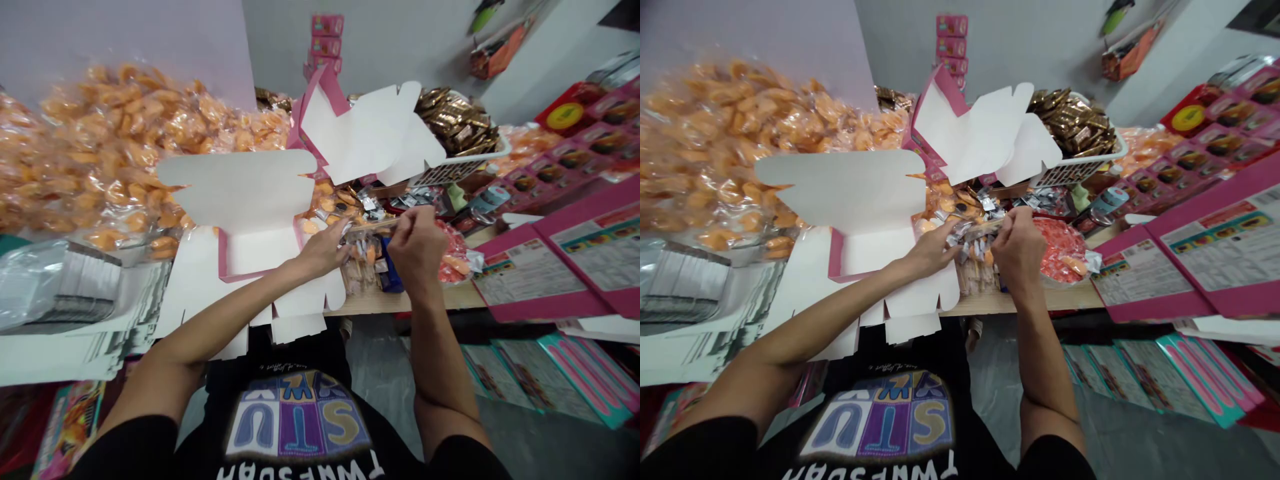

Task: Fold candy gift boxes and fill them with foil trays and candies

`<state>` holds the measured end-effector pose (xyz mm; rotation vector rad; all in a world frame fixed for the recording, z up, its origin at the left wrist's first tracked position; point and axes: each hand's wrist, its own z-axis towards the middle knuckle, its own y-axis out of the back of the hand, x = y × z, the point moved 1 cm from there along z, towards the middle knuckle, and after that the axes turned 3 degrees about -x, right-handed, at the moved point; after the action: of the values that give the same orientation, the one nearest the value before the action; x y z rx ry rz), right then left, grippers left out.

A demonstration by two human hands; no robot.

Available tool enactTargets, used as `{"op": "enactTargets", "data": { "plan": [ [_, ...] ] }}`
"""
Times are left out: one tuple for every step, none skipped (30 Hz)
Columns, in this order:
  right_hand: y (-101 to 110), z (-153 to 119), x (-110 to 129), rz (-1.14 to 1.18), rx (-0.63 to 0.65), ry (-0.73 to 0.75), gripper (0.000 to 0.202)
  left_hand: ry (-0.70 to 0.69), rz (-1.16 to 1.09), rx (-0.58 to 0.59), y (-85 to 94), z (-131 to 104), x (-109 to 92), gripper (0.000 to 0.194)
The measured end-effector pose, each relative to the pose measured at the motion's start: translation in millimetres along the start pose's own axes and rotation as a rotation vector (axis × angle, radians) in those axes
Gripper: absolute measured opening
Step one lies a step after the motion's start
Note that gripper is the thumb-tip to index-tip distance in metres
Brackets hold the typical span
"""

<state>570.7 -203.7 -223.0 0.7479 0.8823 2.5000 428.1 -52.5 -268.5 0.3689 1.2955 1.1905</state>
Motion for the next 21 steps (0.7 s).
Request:
{"op": "enactTargets", "data": {
  "plan": [
    [12, 5, 4, 0.033, -0.086, 0.044, 0.008, 0.01, -0.013, -0.033, -3.0, 9, -5, 0.065],
    [23, 8, 8, 0.074, -0.182, 0.079, 0.006, 0.011, -0.002, -0.066, -2.3, 12, -10, 0.068],
    [33, 10, 12, 0.136, -0.269, 0.104, 0.006, 0.004, 0.03, -0.096, 2.1, 10, -15, 0.067],
    [40, 11, 16, 0.229, -0.329, 0.11, 0.008, -0.016, 0.077, -0.12, 10.1, 3, -20, 0.062],
    [42, 10, 20, 0.35, -0.349, 0.091, 0.01, -0.043, 0.135, -0.143, 21.4, -9, -25, 0.053],
    [40, 7, 25, 0.48, -0.324, 0.058, 0.012, -0.071, 0.201, -0.175, 35.8, -25, -29, 0.042],
    [32, 1, 31, 0.602, -0.264, 0.02, 0.013, -0.097, 0.268, -0.216, 53.1, -45, -30, 0.033],
    [19, -7, 38, 0.704, -0.187, -0.007, 0.014, -0.11, 0.338, -0.268, 73.2, -67, -29, 0.028],
    [4, -16, 47, 0.777, -0.103, -0.011, 0.013, -0.097, 0.407, -0.337, 96.1, -91, -25, 0.027],
    [-14, -27, 57, 0.813, -0.032, 0.018, 0.011, -0.047, 0.474, -0.408, 121.4, -116, -17, 0.027],
    [-32, -39, 67, 0.816, 0.029, 0.085, 0.009, 0.054, 0.552, -0.487, 148.6, -142, -5, 0.028],
    [-49, -50, 77, 0.791, 0.086, 0.184, 0.01, 0.203, 0.644, -0.574, 177.1, -168, 10, 0.029],
    [-63, -59, 87, 0.732, 0.147, 0.299, 0.015, 0.394, 0.753, -0.631, 205.5, -193, 28, 0.029],
    [-75, -67, 95, 0.633, 0.217, 0.42, 0.019, 0.603, 0.863, -0.654, 232.6, -217, 47, 0.031],
    [-83, -72, 102, 0.506, 0.293, 0.526, 0.023, 0.808, 0.962, -0.622, 257.1, -240, 67, 0.036],
    [-87, -75, 108, 0.372, 0.369, 0.608, 0.024, 1.006, 1.06, -0.582, 278.6, -260, 85, 0.042],
    [-89, -75, 114, 0.25, 0.437, 0.659, 0.025, 1.148, 1.115, -0.502, 295.9, -277, 102, 0.05],
    [-87, -74, 120, 0.15, 0.491, 0.683, 0.026, 1.242, 1.129, -0.411, 309.1, -290, 116, 0.057],
    [-84, -72, 126, 0.084, 0.535, 0.692, 0.026, 1.319, 1.123, -0.333, 318.3, -300, 126, 0.061],
    [-80, -70, 134, 0.056, 0.578, 0.697, 0.026, 1.361, 1.106, -0.283, 324.1, -307, 132, 0.062],
    [-76, -68, 142, 0.058, 0.628, 0.706, 0.025, 1.361, 1.071, -0.275, 327.0, -309, 133, 0.061]
  ]
}}
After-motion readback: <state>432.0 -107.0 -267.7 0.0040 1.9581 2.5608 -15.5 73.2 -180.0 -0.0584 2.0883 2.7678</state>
